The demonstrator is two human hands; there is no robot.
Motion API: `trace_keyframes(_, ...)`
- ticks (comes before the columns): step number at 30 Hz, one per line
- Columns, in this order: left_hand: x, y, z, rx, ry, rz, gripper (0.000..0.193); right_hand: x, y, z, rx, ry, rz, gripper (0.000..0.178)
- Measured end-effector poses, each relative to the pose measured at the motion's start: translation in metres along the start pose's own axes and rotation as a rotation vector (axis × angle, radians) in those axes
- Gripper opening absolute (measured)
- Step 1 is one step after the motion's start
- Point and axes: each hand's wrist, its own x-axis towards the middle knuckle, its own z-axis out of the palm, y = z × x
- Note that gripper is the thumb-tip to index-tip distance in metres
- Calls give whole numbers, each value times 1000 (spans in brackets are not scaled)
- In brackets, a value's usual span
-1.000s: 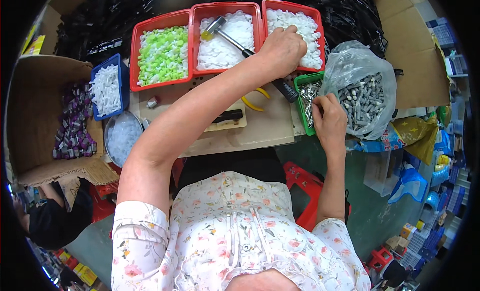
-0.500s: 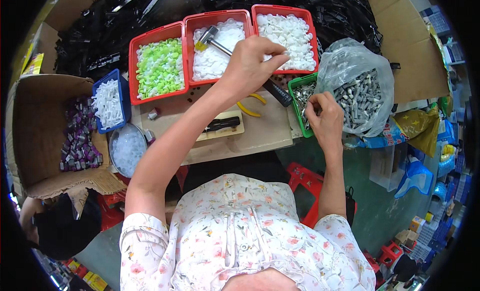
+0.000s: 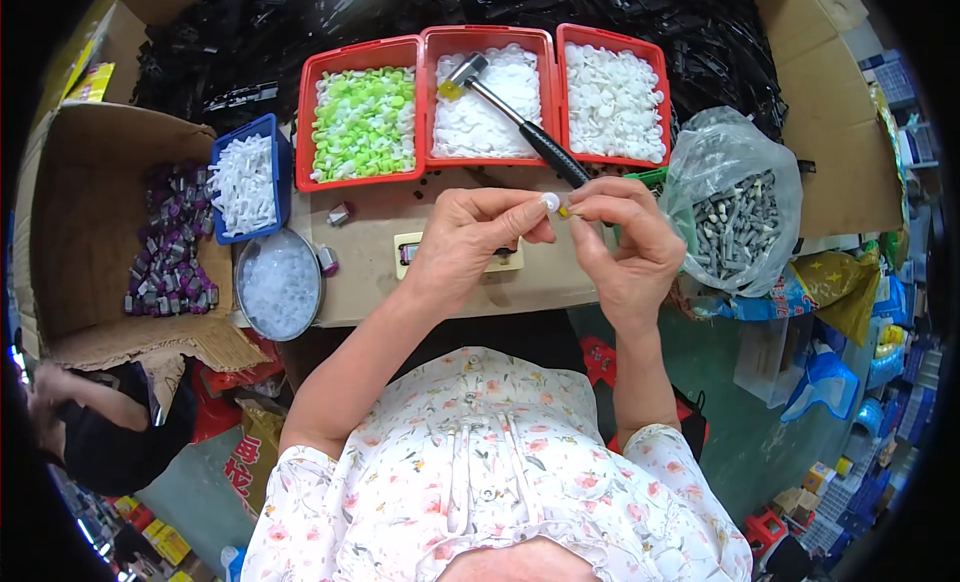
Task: The person is manually assembling small plastic toy components, using a small hammer and pliers to fit parts together at a factory workbench.
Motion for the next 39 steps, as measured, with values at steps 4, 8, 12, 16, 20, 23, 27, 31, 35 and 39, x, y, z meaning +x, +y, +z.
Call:
trace_keyframes(4,-7,-3,-4,-79,4,7,22,0,0,9,-46,-22,-30,19)
trace_keyframes(8,-9,-6,-3,-61,20,31,21,-2,5,11,-65,17,-40,19)
trace_keyframes(12,-9,-7,-1,-27,60,29,20,-4,6,11,-171,17,-85,20)
trace_keyframes(16,-9,-9,0,-56,49,18,20,-6,10,9,-339,-25,-183,21)
trace_keyframes(20,-9,-9,-2,-78,38,-67,19,-5,11,6,-293,-56,-132,21)
trace_keyframes(23,-10,-9,-7,-142,20,-131,20,-7,12,7,-292,-77,-125,21)
trace_keyframes(27,-18,-10,-9,-227,68,-167,22,-11,13,9,-353,-132,-218,24)
trace_keyframes(31,-27,-9,-11,-30,146,-114,23,-12,14,15,-404,-170,-320,24)
trace_keyframes(35,-37,-8,-9,42,194,-29,25,-12,11,23,-416,-213,-347,22)
trace_keyframes(39,-43,-7,-19,370,227,209,21,-11,8,26,-374,-203,-307,20)
